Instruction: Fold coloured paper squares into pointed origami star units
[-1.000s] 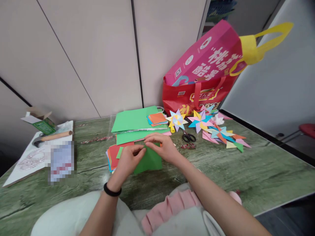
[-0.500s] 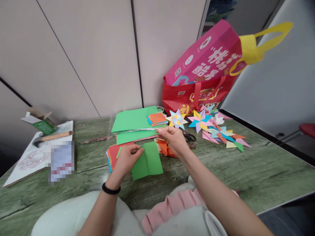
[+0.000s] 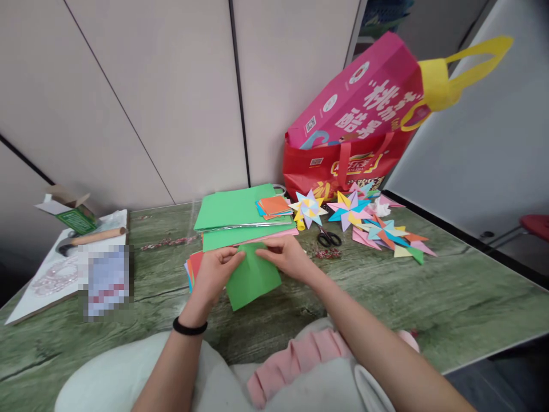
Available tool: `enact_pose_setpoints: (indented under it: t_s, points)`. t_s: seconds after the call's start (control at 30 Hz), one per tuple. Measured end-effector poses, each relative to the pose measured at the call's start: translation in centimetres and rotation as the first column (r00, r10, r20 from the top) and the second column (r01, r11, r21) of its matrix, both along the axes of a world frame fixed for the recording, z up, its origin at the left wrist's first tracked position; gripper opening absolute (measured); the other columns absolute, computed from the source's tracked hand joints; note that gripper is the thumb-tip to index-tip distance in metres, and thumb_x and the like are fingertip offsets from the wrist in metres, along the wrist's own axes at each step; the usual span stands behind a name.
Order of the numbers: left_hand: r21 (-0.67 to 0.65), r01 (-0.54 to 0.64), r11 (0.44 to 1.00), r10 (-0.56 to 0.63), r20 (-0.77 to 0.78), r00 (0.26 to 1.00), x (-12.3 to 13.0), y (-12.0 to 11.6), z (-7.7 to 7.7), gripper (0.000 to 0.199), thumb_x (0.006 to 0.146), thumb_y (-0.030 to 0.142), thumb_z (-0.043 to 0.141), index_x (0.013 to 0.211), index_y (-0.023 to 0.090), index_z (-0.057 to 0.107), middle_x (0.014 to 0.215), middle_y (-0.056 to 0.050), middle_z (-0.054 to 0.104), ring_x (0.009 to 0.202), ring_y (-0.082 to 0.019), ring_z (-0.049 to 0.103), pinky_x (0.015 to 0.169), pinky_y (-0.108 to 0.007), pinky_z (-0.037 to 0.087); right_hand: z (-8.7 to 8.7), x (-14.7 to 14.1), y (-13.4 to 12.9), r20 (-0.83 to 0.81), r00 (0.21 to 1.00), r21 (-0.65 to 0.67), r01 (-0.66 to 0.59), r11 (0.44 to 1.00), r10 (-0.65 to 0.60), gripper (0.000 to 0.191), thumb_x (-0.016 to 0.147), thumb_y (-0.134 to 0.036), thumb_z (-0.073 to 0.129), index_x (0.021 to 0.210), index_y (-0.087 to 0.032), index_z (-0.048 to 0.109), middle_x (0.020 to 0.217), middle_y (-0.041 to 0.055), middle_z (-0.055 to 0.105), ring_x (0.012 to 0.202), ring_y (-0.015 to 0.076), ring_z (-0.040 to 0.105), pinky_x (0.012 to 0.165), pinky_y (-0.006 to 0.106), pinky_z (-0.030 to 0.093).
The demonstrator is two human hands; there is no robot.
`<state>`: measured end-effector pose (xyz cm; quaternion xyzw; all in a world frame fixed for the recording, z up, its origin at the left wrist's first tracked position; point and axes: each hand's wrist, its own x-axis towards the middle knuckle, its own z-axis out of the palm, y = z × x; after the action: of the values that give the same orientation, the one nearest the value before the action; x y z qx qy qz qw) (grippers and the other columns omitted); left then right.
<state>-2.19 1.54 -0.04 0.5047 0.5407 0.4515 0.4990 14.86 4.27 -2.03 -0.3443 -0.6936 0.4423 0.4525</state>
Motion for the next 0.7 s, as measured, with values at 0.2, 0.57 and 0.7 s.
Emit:
enact_pose_setpoints:
  t_s: [0.2, 0.57, 0.7]
  points:
    - [-0.019, -0.008, 1.0, 0.009, 0.063, 0.998, -0.1, -0.1, 0.6, 0.032, 0.053, 0.043, 0.073, 0.065, 0.013, 0.068, 0.054, -0.001, 0.064, 0.054, -0.015, 0.056, 0.052, -0.024, 0.043, 0.4, -0.1, -0.5, 0.036, 0.998, 0.186, -0.059, 0.981, 0.054, 0.029, 0.078, -0.021, 0.056, 0.105, -0.022, 0.066, 0.105, 0.0044, 0.067, 0.098, 0.02, 0.061, 0.087, 0.034, 0.046]
    - [0.013, -0.079, 0.997, 0.078, 0.042, 0.996, -0.2, 0.0, 0.3, 0.031, 0.052, 0.041, 0.075, 0.066, 0.013, 0.07, 0.054, -0.001, 0.065, 0.054, -0.015, 0.058, 0.051, -0.023, 0.043, 1.3, 0.1, -0.8, -0.013, 0.989, 0.136, -0.144, 0.98, 0.147, 0.029, 0.078, -0.029, 0.06, 0.106, -0.023, 0.065, 0.109, 0.0055, 0.065, 0.102, 0.0188, 0.059, 0.09, 0.033, 0.044]
    - [0.0, -0.071, 0.997, 0.071, 0.079, 0.994, -0.1, -0.1, 0.6, 0.033, 0.05, 0.042, 0.076, 0.065, 0.013, 0.07, 0.054, -0.001, 0.065, 0.054, -0.016, 0.058, 0.052, -0.023, 0.044, 1.2, 0.0, -0.8, 0.008, 0.988, 0.113, -0.151, 0.982, 0.152, 0.024, 0.082, -0.03, 0.054, 0.098, -0.021, 0.068, 0.107, 0.0065, 0.066, 0.103, 0.0182, 0.058, 0.089, 0.032, 0.043]
